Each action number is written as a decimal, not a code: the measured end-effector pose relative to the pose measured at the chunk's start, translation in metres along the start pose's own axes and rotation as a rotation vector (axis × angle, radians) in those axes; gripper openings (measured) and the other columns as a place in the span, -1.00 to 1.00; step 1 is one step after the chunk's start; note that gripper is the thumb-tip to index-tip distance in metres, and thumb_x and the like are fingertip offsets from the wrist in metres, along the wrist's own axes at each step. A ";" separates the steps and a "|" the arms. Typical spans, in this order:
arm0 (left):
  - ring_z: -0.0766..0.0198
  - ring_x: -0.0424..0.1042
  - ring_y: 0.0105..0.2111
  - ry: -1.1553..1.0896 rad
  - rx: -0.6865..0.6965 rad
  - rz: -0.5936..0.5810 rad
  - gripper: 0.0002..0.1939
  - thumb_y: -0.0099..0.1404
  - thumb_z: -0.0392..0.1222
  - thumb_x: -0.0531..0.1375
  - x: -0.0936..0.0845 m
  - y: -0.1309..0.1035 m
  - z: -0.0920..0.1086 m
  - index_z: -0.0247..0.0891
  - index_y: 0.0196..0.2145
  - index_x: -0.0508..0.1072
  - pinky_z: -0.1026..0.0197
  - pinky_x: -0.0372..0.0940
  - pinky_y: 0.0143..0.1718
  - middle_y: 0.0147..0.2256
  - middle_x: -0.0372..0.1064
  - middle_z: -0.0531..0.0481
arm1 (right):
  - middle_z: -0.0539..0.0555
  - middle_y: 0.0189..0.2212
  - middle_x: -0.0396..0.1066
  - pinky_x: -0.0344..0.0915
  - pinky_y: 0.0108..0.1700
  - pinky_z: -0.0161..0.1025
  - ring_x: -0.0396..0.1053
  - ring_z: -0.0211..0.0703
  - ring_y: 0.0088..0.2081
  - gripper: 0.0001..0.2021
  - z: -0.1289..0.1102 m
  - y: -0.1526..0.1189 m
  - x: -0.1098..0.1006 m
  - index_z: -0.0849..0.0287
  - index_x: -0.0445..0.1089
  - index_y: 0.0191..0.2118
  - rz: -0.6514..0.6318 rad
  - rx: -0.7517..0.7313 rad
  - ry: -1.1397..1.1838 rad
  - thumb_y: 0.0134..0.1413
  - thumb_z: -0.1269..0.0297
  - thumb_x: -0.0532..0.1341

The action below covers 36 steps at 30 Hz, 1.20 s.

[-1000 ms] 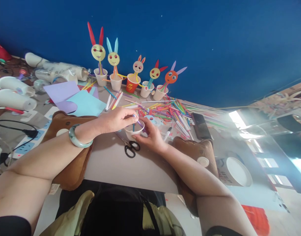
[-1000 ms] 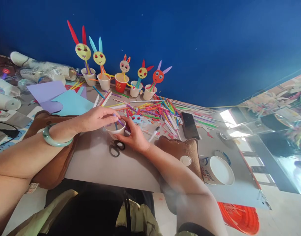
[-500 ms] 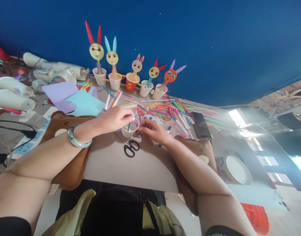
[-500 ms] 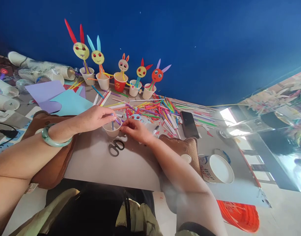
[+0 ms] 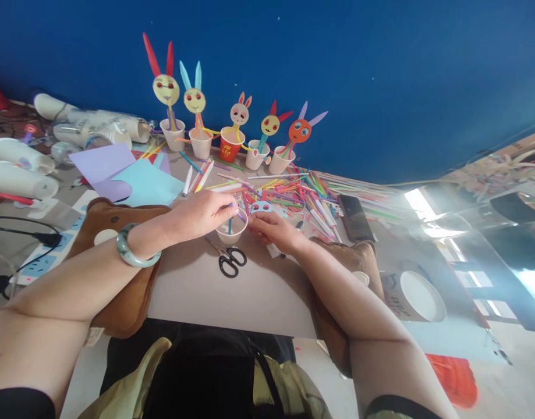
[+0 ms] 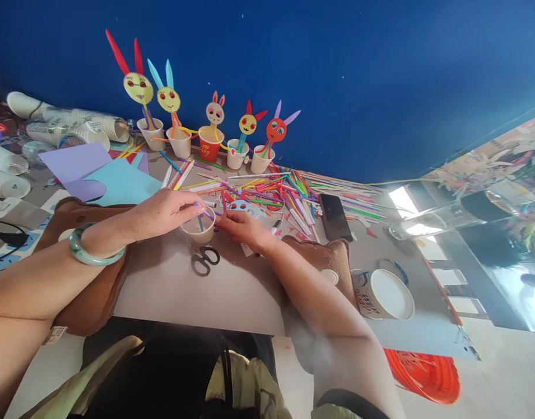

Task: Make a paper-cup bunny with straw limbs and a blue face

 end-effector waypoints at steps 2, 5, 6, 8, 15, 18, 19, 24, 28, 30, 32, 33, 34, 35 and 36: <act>0.29 0.29 -0.52 0.015 -0.018 -0.013 -0.72 0.42 -0.12 0.11 0.000 0.000 0.002 -0.25 -0.42 0.47 0.25 0.07 -0.47 -0.54 0.33 0.04 | -0.17 -0.65 0.13 -0.21 -0.64 -0.39 -0.04 -0.47 -0.66 -0.50 0.001 0.001 -0.001 0.16 0.29 -0.50 -0.037 0.025 0.085 -0.12 -0.19 0.41; 0.30 0.27 -0.53 0.018 -0.012 -0.007 -0.72 0.42 -0.15 0.10 0.001 0.000 0.003 -0.25 -0.42 0.48 0.24 0.07 -0.46 -0.54 0.33 0.04 | -0.14 -0.64 0.22 -0.26 -0.67 -0.39 -0.06 -0.50 -0.69 -0.49 0.001 0.003 -0.003 0.18 0.30 -0.52 -0.045 0.046 0.170 -0.20 -0.16 0.47; 0.30 0.27 -0.53 0.020 -0.013 -0.004 -0.71 0.42 -0.15 0.10 0.001 -0.001 0.003 -0.26 -0.42 0.48 0.24 0.07 -0.46 -0.54 0.33 0.04 | -0.13 -0.64 0.23 -0.26 -0.67 -0.39 -0.06 -0.51 -0.70 -0.49 0.000 0.003 -0.004 0.19 0.30 -0.53 -0.045 0.052 0.192 -0.22 -0.14 0.48; 0.30 0.26 -0.54 0.024 -0.025 0.001 -0.71 0.42 -0.14 0.10 0.000 -0.001 0.003 -0.25 -0.40 0.50 0.24 0.07 -0.47 -0.54 0.32 0.04 | -0.13 -0.64 0.24 -0.25 -0.68 -0.41 -0.05 -0.52 -0.70 -0.49 -0.001 0.002 -0.004 0.20 0.31 -0.53 -0.056 0.062 0.225 -0.24 -0.11 0.50; 0.32 0.25 -0.53 0.057 -0.014 -0.034 -0.73 0.43 -0.17 0.09 -0.003 -0.002 0.009 -0.27 -0.37 0.52 0.25 0.06 -0.45 -0.53 0.34 0.04 | -0.12 -0.67 0.27 -0.22 -0.70 -0.42 -0.04 -0.52 -0.72 -0.55 -0.001 0.005 -0.005 0.19 0.31 -0.57 -0.007 0.082 0.210 -0.29 0.00 0.50; 0.30 0.24 -0.53 0.120 0.019 -0.055 -0.70 0.42 -0.19 0.09 0.002 -0.003 0.014 -0.27 -0.45 0.46 0.23 0.05 -0.43 -0.56 0.32 0.04 | -0.16 -0.74 0.16 -0.19 -0.70 -0.40 -0.03 -0.48 -0.73 -0.62 0.005 0.007 -0.003 0.15 0.26 -0.62 0.110 0.067 0.090 -0.27 0.09 0.46; 0.29 0.25 -0.53 0.136 0.026 -0.060 -0.70 0.42 -0.19 0.09 0.005 -0.003 0.015 -0.26 -0.46 0.45 0.22 0.05 -0.43 -0.56 0.32 0.03 | -0.16 -0.75 0.14 -0.15 -0.68 -0.40 -0.01 -0.46 -0.71 -0.65 0.007 0.007 -0.002 0.15 0.26 -0.63 0.158 0.043 0.028 -0.26 0.12 0.44; 0.23 0.34 -0.45 0.165 0.021 -0.064 -0.71 0.44 -0.18 0.05 0.013 -0.004 0.014 -0.25 -0.37 0.50 0.20 0.05 -0.38 -0.48 0.42 -0.03 | -0.10 -0.65 0.28 0.07 -0.57 -0.38 0.16 -0.38 -0.59 -0.78 0.004 0.002 0.005 0.16 0.36 -0.57 0.362 -0.198 -0.180 -0.22 0.22 0.41; 0.24 0.28 -0.48 0.131 -0.025 -0.034 -0.71 0.43 -0.15 0.06 0.010 -0.002 0.009 -0.26 -0.36 0.50 0.21 0.03 -0.41 -0.52 0.35 0.00 | -0.10 -0.61 0.34 0.13 -0.53 -0.36 0.21 -0.36 -0.58 -0.72 0.001 -0.001 0.010 0.17 0.41 -0.44 0.331 -0.295 -0.036 -0.21 0.16 0.47; 0.27 0.25 -0.49 0.082 -0.047 -0.012 -0.72 0.42 -0.14 0.08 0.008 -0.001 0.006 -0.26 -0.36 0.51 0.22 0.03 -0.42 -0.52 0.34 0.01 | -0.11 -0.61 0.34 0.16 -0.51 -0.35 0.22 -0.37 -0.59 -0.70 0.002 -0.001 0.010 0.17 0.42 -0.38 0.269 -0.318 0.067 -0.17 0.13 0.47; 0.30 0.22 -0.52 0.020 -0.082 0.000 -0.72 0.42 -0.11 0.09 0.006 0.001 0.003 -0.26 -0.36 0.51 0.23 0.02 -0.44 -0.53 0.32 0.04 | -0.11 -0.60 0.37 0.20 -0.47 -0.34 0.26 -0.36 -0.58 -0.71 0.004 0.001 0.009 0.16 0.42 -0.35 0.231 -0.354 0.155 -0.11 0.12 0.45; 0.32 0.19 -0.54 -0.013 -0.098 0.005 -0.72 0.41 -0.10 0.09 0.006 0.002 0.002 -0.27 -0.36 0.51 0.23 0.01 -0.45 -0.55 0.30 0.06 | -0.11 -0.60 0.38 0.22 -0.46 -0.33 0.28 -0.35 -0.57 -0.72 0.005 0.002 0.008 0.16 0.43 -0.35 0.226 -0.376 0.184 -0.07 0.11 0.44; 0.33 0.17 -0.56 -0.048 -0.109 0.011 -0.71 0.41 -0.08 0.10 0.005 0.003 0.000 -0.27 -0.36 0.50 0.23 0.00 -0.47 -0.57 0.27 0.08 | -0.10 -0.61 0.38 0.24 -0.44 -0.33 0.29 -0.34 -0.56 -0.73 0.007 0.003 0.007 0.15 0.44 -0.34 0.227 -0.395 0.195 -0.04 0.10 0.43; 0.34 0.15 -0.57 -0.084 -0.114 0.016 -0.70 0.41 -0.06 0.10 0.005 0.004 -0.001 -0.27 -0.38 0.50 0.23 0.00 -0.48 -0.59 0.24 0.09 | -0.10 -0.62 0.38 0.25 -0.44 -0.32 0.29 -0.33 -0.56 -0.73 0.008 0.004 0.007 0.15 0.45 -0.34 0.239 -0.413 0.188 -0.01 0.08 0.42; 0.34 0.15 -0.58 -0.123 -0.115 0.022 -0.68 0.40 -0.04 0.10 0.005 0.005 -0.003 -0.28 -0.39 0.49 0.24 0.00 -0.48 -0.61 0.22 0.10 | -0.10 -0.62 0.38 0.26 -0.43 -0.31 0.29 -0.33 -0.56 -0.73 0.008 0.004 0.007 0.15 0.48 -0.33 0.260 -0.432 0.167 0.01 0.06 0.41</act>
Point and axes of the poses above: each hand's wrist, its own y-axis towards the middle knuckle, its own x-axis out of the palm, z = x × y, the point moved 1 cm from there along y, towards the middle knuckle
